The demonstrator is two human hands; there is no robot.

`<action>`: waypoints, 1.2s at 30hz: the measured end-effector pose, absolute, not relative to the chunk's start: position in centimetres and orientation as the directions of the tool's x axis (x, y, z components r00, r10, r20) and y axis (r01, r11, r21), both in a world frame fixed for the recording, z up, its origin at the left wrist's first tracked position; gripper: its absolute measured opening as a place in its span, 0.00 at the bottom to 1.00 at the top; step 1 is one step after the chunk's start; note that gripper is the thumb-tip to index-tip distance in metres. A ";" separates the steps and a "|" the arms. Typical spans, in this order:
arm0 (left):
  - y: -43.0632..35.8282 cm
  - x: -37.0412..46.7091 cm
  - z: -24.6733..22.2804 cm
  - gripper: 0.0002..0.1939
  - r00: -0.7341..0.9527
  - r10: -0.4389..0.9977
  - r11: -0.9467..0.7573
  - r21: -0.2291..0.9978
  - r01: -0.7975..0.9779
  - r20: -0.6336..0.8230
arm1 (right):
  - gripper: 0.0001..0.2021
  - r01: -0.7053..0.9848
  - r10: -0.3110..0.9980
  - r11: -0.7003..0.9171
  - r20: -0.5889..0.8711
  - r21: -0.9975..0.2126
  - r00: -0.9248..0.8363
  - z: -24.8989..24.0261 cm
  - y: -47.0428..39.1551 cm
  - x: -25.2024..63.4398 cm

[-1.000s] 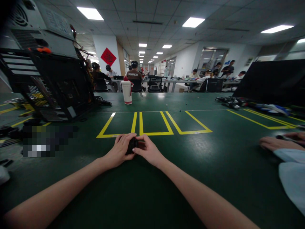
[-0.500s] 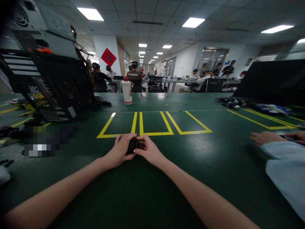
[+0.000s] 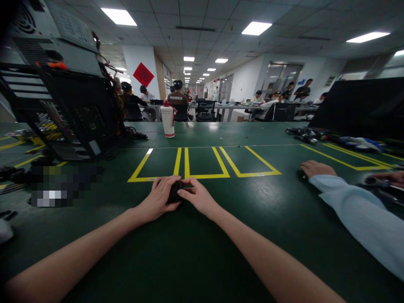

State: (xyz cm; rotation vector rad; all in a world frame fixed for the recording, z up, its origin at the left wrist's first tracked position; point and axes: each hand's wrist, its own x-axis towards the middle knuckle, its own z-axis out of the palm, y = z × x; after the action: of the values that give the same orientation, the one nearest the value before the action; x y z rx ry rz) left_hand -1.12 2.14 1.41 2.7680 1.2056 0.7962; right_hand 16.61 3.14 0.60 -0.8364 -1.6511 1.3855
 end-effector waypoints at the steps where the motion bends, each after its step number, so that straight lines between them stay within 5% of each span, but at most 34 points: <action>1: 2.1 -1.1 1.4 0.30 0.573 0.691 -0.701 0.216 0.680 0.441 | 0.14 -0.034 0.862 0.179 0.174 -0.983 -0.476 0.6 3.1 16.7; 5: 2.2 -1.1 1.3 0.31 0.569 0.696 -0.695 0.214 0.686 0.437 | 0.19 -0.092 0.821 0.192 0.211 -0.977 -0.530 0.4 3.2 16.8; 12: 2.3 -1.1 1.3 0.30 0.566 0.691 -0.699 0.216 0.682 0.449 | 0.10 -0.045 0.872 0.221 0.218 -0.974 -0.438 0.2 3.5 16.3; 24: 2.3 -1.2 1.2 0.31 0.571 0.691 -0.701 0.218 0.679 0.444 | 0.17 -0.051 0.838 0.222 0.218 -0.974 -0.500 0.5 3.2 16.6; 29: 2.3 -1.2 1.2 0.31 0.563 0.688 -0.700 0.213 0.682 0.458 | 0.11 -0.014 0.873 0.257 0.238 -0.966 -0.426 0.2 3.3 16.1; 36: 2.4 -1.2 0.9 0.31 0.560 0.684 -0.698 0.199 0.687 0.467 | 0.14 0.041 0.897 0.194 0.161 -0.980 -0.413 0.1 3.6 16.1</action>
State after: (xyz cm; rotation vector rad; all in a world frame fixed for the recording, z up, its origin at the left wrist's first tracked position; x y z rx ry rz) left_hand -1.19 2.42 0.88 2.7800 1.2222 0.8288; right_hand 16.12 3.65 0.15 -0.8999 -1.6546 1.3229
